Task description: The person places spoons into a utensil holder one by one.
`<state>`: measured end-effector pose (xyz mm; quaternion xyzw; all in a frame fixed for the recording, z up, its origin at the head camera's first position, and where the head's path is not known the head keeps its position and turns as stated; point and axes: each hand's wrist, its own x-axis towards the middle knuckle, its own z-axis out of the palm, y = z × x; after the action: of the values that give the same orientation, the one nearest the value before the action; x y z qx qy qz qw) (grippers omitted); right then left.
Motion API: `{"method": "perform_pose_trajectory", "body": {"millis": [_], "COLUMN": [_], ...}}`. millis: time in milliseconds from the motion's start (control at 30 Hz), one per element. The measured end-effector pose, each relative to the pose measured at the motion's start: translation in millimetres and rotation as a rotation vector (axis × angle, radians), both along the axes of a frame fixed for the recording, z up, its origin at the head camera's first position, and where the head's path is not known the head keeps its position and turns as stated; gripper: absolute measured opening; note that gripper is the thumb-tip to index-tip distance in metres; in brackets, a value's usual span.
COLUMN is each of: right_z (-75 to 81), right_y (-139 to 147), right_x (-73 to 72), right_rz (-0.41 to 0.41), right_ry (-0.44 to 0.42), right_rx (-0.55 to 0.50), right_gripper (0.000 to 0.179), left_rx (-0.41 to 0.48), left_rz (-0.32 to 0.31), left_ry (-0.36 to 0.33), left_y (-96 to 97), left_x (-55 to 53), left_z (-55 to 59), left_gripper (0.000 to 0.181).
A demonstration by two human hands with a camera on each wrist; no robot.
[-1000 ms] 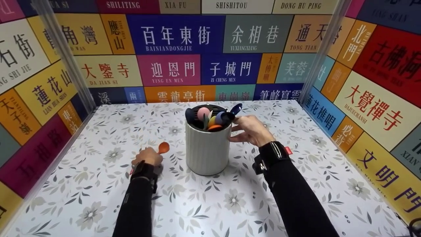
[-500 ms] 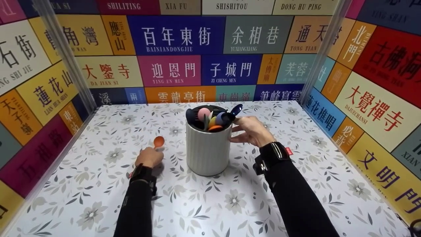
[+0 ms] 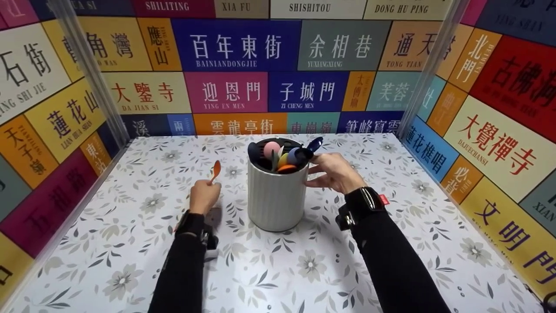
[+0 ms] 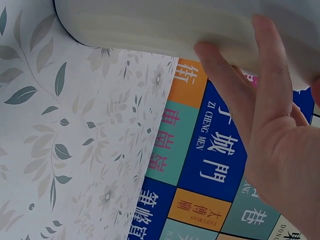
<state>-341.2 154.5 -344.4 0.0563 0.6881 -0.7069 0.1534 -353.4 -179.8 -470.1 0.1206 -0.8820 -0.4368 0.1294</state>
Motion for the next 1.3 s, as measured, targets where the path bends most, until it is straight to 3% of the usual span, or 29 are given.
{"method": "perform_pose_trajectory", "body": {"millis": [100,167,433,700,900,1300], "right_z": [-0.1,-0.2,-0.4,0.2,-0.1,-0.3], "right_y": [0,0,0,0,-1,-1], "right_x": [-0.1,0.1,0.2,-0.8,-1.2,0.4], "right_rz": [-0.001,-0.001,0.004,-0.009,-0.002,0.002], "right_ry": [0.008,0.007,-0.007,0.001,-0.002,0.012], "right_rx": [0.002,-0.001,-0.021,-0.001,0.002,-0.004], "right_gripper": [0.021,0.021,0.022,0.018,0.020,0.015], "left_rx": [0.098,0.133,0.258,0.585,0.735,0.877], "left_rz": [-0.026,-0.040,-0.003,-0.074,-0.158,-0.376], "left_ry": [0.103,0.135,0.107,0.217,0.277,0.360], "left_y": [5.9,9.0,20.5,36.4,47.3,65.1], "left_x": [-4.2,-5.8,-3.0,1.1,6.8,24.1], "left_z": [5.6,9.8,26.3,48.7,74.1,141.5], "left_gripper": [0.035,0.037,0.038,0.032,0.035,0.037]}}
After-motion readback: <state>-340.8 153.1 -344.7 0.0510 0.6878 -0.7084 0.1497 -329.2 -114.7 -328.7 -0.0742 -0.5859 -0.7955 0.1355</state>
